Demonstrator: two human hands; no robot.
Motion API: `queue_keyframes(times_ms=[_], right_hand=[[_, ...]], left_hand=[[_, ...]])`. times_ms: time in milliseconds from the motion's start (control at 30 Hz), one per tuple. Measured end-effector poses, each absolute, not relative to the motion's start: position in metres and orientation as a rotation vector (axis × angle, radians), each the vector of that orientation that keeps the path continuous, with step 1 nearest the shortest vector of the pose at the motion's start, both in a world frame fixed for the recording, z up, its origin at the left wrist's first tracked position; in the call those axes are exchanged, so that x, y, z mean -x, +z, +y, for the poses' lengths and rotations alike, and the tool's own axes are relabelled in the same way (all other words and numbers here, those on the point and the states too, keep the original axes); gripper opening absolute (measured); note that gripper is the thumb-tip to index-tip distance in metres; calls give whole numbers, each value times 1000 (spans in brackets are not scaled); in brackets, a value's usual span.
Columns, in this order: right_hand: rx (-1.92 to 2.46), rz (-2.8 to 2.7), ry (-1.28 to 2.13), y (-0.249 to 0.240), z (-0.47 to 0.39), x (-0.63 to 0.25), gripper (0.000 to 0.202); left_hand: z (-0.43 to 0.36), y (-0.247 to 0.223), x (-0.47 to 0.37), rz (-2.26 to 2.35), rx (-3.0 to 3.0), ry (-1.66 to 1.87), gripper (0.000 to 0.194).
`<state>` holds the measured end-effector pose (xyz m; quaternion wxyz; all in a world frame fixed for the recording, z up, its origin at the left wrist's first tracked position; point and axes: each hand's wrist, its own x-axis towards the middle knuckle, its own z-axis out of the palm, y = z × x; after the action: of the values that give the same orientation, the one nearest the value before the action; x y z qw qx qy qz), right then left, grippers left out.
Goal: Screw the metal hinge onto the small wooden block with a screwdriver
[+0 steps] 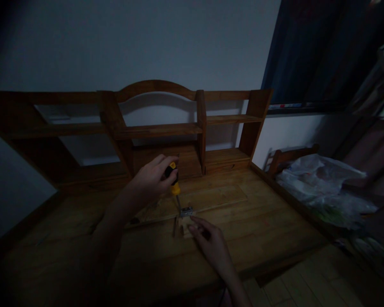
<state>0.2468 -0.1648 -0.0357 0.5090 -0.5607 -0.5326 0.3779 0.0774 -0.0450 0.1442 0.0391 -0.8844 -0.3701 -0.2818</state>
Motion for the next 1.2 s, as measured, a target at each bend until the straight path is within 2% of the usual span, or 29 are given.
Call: queue_keyframes(times_ms=[133, 200, 500, 633, 800, 933, 1200], right_hand=[[1262, -908, 1182, -35, -160, -243, 68], [1216, -799, 1253, -37, -157, -241, 73], [1216, -757, 1344, -41, -148, -244, 44], [1194, -803, 1378, -38, -147, -245, 37], [1118, -798, 1380, -45, -150, -247, 35], [1099, -839, 1370, -48, -151, -247, 34], [1128, -824, 1348, -46, -150, -245, 39]], left_hand=[[-44, 146, -77, -1132, 2725, -852, 30], [-44, 148, -77, -1137, 2726, -846, 30], [-50, 147, -76, -1157, 2727, -881, 42], [-53, 149, -76, -1207, 2733, -854, 35], [-54, 150, -78, -1234, 2730, -782, 31], [-57, 150, -80, -1190, 2793, -822, 23], [-70, 151, -83, -1112, 2828, -886, 21]])
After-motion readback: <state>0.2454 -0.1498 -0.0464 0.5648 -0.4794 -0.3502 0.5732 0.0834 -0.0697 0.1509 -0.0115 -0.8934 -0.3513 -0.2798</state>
